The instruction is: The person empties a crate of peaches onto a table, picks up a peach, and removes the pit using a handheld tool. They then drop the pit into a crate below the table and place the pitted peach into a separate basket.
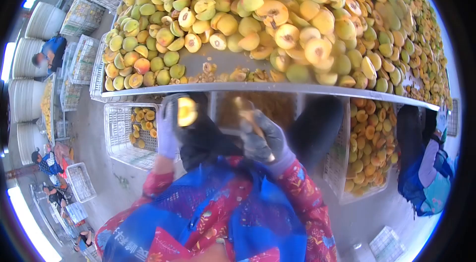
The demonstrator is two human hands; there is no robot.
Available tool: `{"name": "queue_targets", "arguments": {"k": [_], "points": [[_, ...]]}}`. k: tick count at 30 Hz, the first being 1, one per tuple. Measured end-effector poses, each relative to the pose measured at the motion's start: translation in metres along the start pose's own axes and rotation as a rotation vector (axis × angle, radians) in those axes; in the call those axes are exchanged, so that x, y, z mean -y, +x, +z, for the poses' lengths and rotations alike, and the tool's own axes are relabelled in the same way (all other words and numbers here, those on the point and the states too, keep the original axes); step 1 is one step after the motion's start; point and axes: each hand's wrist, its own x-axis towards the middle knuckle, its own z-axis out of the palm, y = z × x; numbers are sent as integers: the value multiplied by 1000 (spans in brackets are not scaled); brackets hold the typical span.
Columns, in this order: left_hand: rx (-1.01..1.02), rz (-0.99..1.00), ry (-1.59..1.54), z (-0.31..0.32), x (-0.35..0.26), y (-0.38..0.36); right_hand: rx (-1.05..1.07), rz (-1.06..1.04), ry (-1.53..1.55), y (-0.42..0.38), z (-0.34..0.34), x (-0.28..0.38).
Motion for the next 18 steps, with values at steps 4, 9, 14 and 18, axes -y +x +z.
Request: {"name": "queue_targets", "arguments": {"k": [4, 9, 14, 18], "points": [[8, -316, 562, -68, 54, 7, -583, -183, -583, -7, 0, 12], [32, -86, 345, -16, 21, 116, -631, -187, -789, 4, 13, 6], [43, 31, 701, 61, 30, 181, -615, -242, -861, -9, 22, 1], [38, 195, 293, 69, 55, 170, -653, -290, -946, -8, 24, -2]]}}
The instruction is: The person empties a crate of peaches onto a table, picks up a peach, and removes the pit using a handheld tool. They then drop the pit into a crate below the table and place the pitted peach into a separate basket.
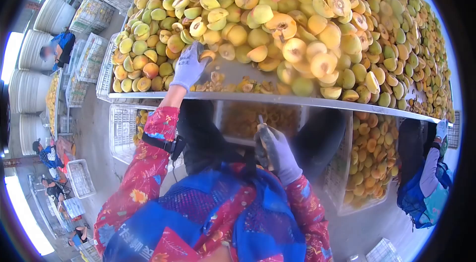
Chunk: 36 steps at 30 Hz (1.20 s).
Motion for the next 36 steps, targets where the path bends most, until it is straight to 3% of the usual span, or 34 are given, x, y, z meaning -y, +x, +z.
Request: {"name": "queue_targets", "arguments": {"k": [2, 5, 6, 8, 11, 14, 17, 18, 20, 21, 23, 25, 28, 29, 30, 32, 35, 36], "points": [[102, -250, -384, -8, -11, -15, 44, -68, -89, -6, 12, 13], [191, -262, -1011, -30, -45, -52, 34, -206, -256, -4, 22, 21], [198, -195, -997, -29, -49, -62, 11, -751, -642, 13, 15, 0], [209, -60, -973, -29, -57, -82, -14, -850, -831, 11, 24, 9], [414, -201, -983, -40, -74, -110, -62, -862, -1004, -2, 41, 24], [452, -442, -1361, -66, -107, -115, -90, -771, -1059, -4, 44, 18], [276, -131, -1115, -73, -122, -117, -113, -684, -1062, -4, 44, 10], [136, 101, -878, -69, -122, -120, -114, -712, -1080, -3, 42, 7], [63, 222, -658, -54, -116, -129, -89, -873, -1194, -1, 38, 0], [128, 121, -682, -41, -111, -135, -62, -1008, -1287, 0, 35, -2], [214, -126, -790, -42, -121, -134, 42, -916, -1098, 0, 32, -2], [252, -421, -959, -49, -139, -134, 175, -460, -538, -1, 30, 2], [154, -251, -865, -46, -145, -138, 330, 232, 310, -5, 27, 6], [147, -198, -825, -51, -149, -136, 443, 311, 468, -2, 23, 3], [-10, -27, -784, -40, -147, -136, 556, 386, 626, 4, 16, -4], [98, -170, -898, -32, -145, -139, 841, 560, 1021, 13, 6, -16], [137, -258, -884, -19, -135, -140, 932, 455, 1140, 17, 10, -29], [100, -184, -748, -20, -129, -142, 897, 395, 1114, 15, 10, -27]]}}
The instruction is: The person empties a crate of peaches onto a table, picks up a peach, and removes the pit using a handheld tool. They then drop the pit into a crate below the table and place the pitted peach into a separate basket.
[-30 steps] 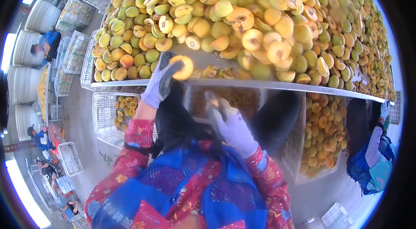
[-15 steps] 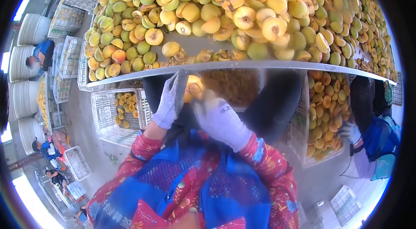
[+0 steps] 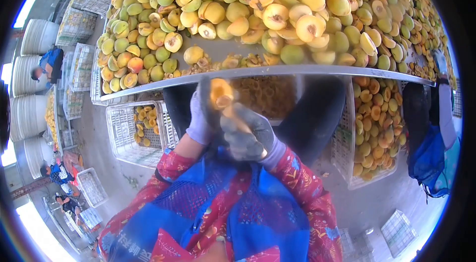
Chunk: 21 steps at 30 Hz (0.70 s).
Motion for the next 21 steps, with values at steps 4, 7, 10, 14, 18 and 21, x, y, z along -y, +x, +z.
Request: {"name": "queue_targets", "arguments": {"k": [4, 7, 10, 14, 18, 21], "points": [[-80, 269, 863, -104, 40, -23, -11, -93, -74, -9, 7, 13], [-113, -406, 1085, -158, -6, -26, -186, -103, -101, -21, -5, 33], [-84, -411, 1156, -164, -2, -8, -467, -152, -246, -18, -10, 31], [43, 174, 1028, -103, 25, 78, -640, -213, -540, -9, 6, 12], [265, 108, 905, -75, 32, 124, -733, -309, -690, -16, 21, 3], [287, -30, 303, -79, 47, 124, -786, -393, -941, -17, 39, -6]]}}
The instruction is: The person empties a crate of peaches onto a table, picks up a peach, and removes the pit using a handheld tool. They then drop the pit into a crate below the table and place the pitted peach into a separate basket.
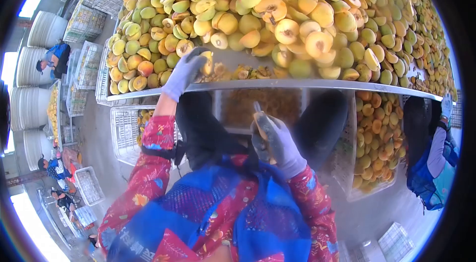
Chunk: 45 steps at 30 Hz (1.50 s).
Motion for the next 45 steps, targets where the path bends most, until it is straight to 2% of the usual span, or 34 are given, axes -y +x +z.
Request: {"name": "queue_targets", "arguments": {"k": [1, 3, 4, 5, 6, 7, 8, 9, 10, 11, 12, 14, 15, 18, 19, 21, 24, 25, 28, 29, 31, 33, 34, 35, 36, 38, 40, 42, 44, 45], "points": [[19, 22, -307, 5, 11, -14, 19, -46, -78, -2, 6, 6], [-19, 166, -530, 13, 11, -43, 23, -141, -226, 3, 17, 5], [-71, 285, -445, 21, 0, -58, 5, -187, -296, 6, 24, 1], [-66, 298, -491, 26, -18, -69, -15, -233, -366, 8, 27, -1], [-60, 310, -538, 32, -37, -80, -31, -578, -742, 10, 26, 1], [5, 213, -712, 35, -66, -87, -46, -923, -1117, 12, 24, 3], [14, 188, -721, 39, -72, -88, -59, -1269, -1492, 12, 22, 3], [23, 163, -730, 42, -77, -89, -87, -1137, -1617, 7, 21, -4], [31, 138, -740, 45, -83, -90, -73, -1067, -1590, 6, 21, -5], [95, -89, -1019, 51, -88, -91, -58, -999, -1560, 5, 22, -6], [100, -131, -1012, 58, -79, -94, -42, -932, -1528, 4, 23, -7], [108, -213, -997, 73, -62, -101, -75, -938, -1701, 4, 21, -15], [71, -69, -752, 87, -42, -102, -91, -940, -1790, 5, 19, -19], [-94, 350, -252, 84, -51, -100, -49, -1035, -1622, 17, 9, -34], [-140, 300, -265, 91, -50, -103, -27, -1056, -1532, 19, 8, -36], [-263, 39, -617, 87, -96, -105, 31, -1060, -1249, 20, 11, -29], [-296, 26, -488, 97, -86, -105, 276, -56, -156, 10, 15, -6], [-299, 38, -431, 99, -84, -105, 253, 10, 20, 11, 17, -8], [-260, 225, -98, 100, -76, -101, 245, 148, 196, 13, 10, -13], [-242, 327, 78, 108, -61, -98, 214, 106, 77, 15, 9, -18], [-161, 394, 177, 122, -37, -99, 153, 26, -166, 17, 8, -27], [-44, 406, 188, 128, -23, -99, 195, 178, 137, 13, 8, -15], [2, 357, 63, 124, -29, -99, 215, 256, 291, 10, 5, -11], [42, 304, -61, 115, -42, -99, 438, 413, 685, 22, -7, -23], [49, 226, -274, 106, -58, -101, 562, 455, 798, 29, -18, -34], [-35, 270, -417, 94, -81, -99, 813, 532, 1029, 34, -18, -36], [-230, 515, -273, 96, -90, -94, 838, 503, 1083, 35, -16, -38], [-426, 509, -38, 106, -80, -97, 819, 412, 1099, 33, -11, -39], [-513, 366, 28, 108, -70, -105, 786, 295, 1080, 26, -4, -33], [-505, 228, -25, 99, -62, -113, 785, 250, 1072, 23, -2, -29]]}}
